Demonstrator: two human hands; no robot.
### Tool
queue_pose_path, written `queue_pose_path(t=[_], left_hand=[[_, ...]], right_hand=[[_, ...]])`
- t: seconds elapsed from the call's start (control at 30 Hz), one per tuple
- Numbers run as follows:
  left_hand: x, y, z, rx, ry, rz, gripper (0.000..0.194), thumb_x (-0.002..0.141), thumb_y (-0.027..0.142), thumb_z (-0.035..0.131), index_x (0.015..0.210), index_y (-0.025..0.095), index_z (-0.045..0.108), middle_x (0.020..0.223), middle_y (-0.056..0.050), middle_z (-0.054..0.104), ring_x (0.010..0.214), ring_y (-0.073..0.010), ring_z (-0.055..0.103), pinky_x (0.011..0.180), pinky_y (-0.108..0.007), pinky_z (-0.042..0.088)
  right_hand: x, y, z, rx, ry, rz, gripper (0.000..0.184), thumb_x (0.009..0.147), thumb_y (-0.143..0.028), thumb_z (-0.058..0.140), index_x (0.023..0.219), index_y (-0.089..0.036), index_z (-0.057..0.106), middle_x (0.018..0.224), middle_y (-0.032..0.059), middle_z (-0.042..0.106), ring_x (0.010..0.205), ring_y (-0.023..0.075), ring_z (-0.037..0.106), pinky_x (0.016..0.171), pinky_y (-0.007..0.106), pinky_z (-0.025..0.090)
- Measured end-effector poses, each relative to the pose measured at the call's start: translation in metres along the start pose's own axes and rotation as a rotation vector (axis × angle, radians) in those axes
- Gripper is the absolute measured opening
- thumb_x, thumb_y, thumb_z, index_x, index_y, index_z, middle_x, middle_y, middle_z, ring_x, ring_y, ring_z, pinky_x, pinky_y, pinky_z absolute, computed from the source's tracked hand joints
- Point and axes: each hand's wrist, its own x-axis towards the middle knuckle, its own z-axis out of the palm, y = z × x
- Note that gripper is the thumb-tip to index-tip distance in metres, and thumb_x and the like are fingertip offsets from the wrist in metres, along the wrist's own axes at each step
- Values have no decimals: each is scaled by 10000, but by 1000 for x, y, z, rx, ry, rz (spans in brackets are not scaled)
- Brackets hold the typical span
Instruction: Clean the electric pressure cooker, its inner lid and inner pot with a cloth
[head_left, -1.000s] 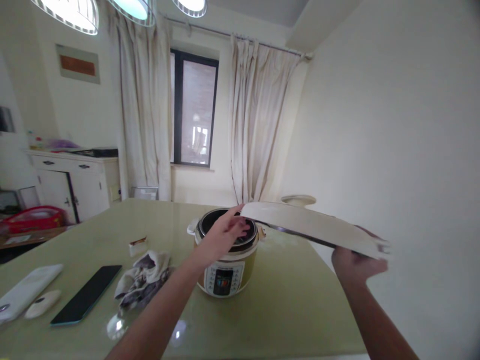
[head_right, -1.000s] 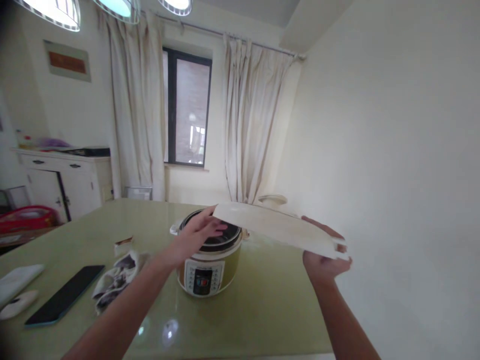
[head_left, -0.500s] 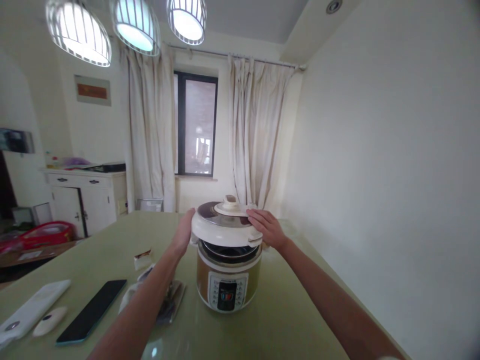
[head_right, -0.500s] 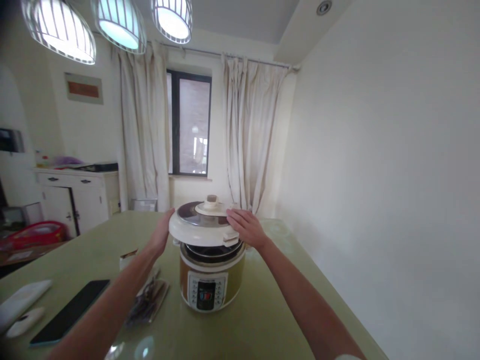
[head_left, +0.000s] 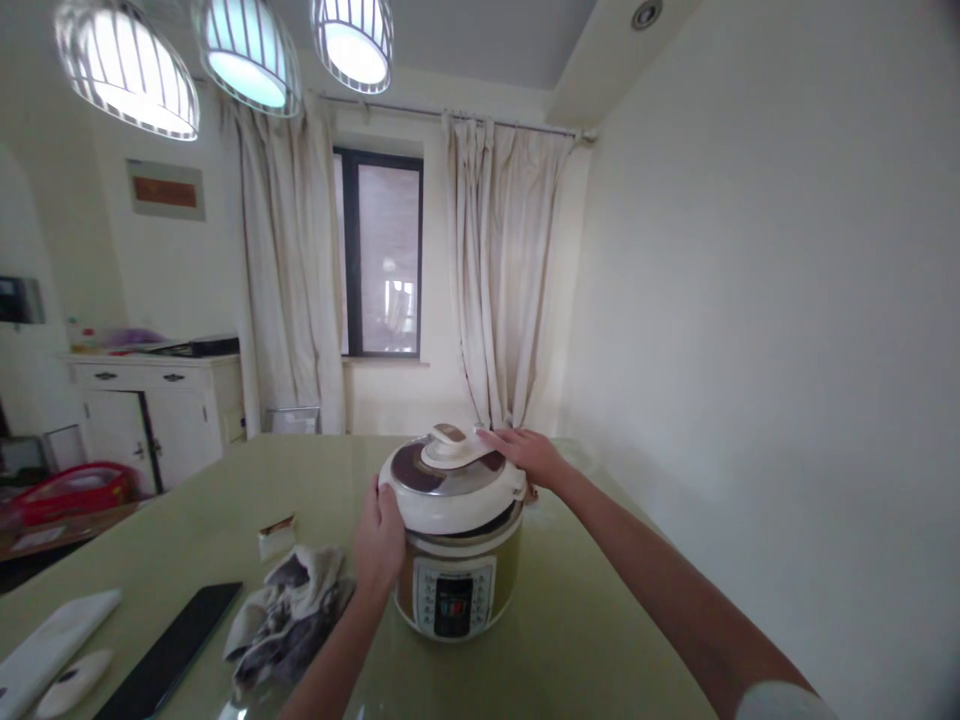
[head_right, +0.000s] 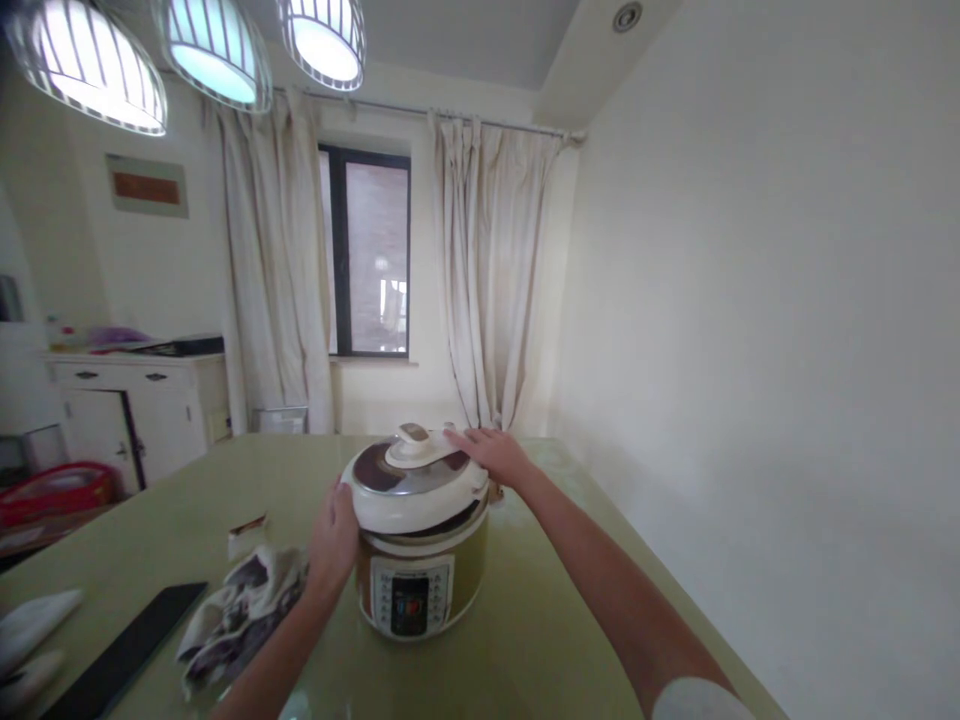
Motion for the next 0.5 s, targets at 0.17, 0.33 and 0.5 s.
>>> queue_pose_path(t=[0.17,0.33,0.5], left_hand=[[-15,-9,16,38,70,88,719,1050,513,258,1553,32,441,1650,-231,397,1583,-308,294,1305,-476,217],[-22,-13,22,46,82,219,700,1051,484,305,1570,26,408,1640,-239,411,1563,-298,338,1305,-464,233],[-32,-12,21,59,82,308,682,1053,476,328,1569,36,403,1624,-247,428,1546,-318,361,1290,-493,262]], right_hand=[[13,4,-2,49,-147,101,668,1029,-236,452,1660,-347,263,1323,111,678,1104,261,680,855,332,536],[16,10,-4,46,-188,260,636,1024,-143,387,1644,-265,317,1267,140,716,1092,270,692,893,352,527],[39,-1,-29,276,-57,363,441,1064,-237,409,1489,-221,526,1315,115,710,1157,227,677,965,326,489]])
